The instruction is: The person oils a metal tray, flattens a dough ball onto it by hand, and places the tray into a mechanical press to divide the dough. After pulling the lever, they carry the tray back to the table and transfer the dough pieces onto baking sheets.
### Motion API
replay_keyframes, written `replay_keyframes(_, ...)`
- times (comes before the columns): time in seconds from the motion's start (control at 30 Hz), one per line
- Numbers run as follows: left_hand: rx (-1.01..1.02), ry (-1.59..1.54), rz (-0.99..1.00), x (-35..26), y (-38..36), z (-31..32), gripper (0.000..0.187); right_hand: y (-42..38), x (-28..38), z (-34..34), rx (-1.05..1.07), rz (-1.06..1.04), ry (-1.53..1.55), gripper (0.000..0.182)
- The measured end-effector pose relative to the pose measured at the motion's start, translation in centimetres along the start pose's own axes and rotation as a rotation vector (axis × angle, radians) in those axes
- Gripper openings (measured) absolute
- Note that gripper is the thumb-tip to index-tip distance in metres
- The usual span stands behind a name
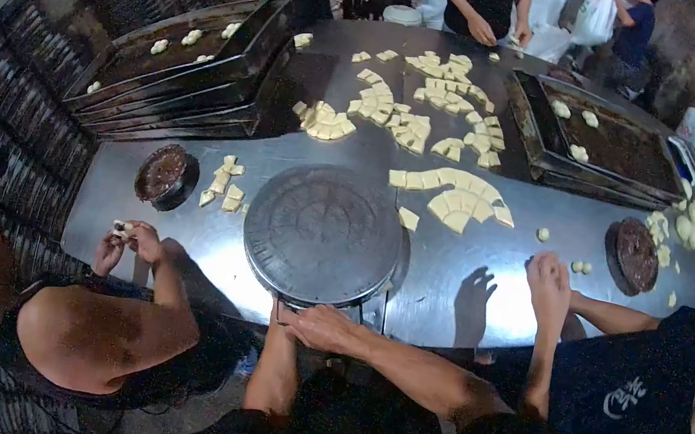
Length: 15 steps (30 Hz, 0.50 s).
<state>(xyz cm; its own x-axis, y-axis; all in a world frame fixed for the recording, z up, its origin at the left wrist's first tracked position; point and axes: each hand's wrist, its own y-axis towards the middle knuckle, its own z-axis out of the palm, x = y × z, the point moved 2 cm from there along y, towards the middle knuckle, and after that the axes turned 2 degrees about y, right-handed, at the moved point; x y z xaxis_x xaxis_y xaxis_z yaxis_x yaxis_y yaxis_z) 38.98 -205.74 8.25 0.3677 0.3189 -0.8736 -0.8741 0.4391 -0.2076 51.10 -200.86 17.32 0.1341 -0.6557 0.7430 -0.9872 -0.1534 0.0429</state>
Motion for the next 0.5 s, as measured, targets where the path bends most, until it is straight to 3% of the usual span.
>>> replay_keyframes(0.07,-0.003,0.023,-0.012,0.1,0.5,-0.6,0.033,-0.2,0.6,-0.9,0.097,0.022,-0.031,0.018)
replay_keyframes(0.23,-0.030,0.059,0.023,1.2,0.6,-1.5,0.033,-0.3,-0.3,-0.2,0.067,-0.085,-0.078,0.016)
replay_keyframes(0.33,-0.041,0.092,0.024,1.7,0.2,-2.8,0.034,-0.2,0.4,-0.6,0.120,0.014,-0.082,0.019)
replay_keyframes(0.5,-0.050,0.113,0.044,2.9,0.1,-3.8,0.035,0.0,0.0,0.1,0.110,0.009,-0.108,0.025)
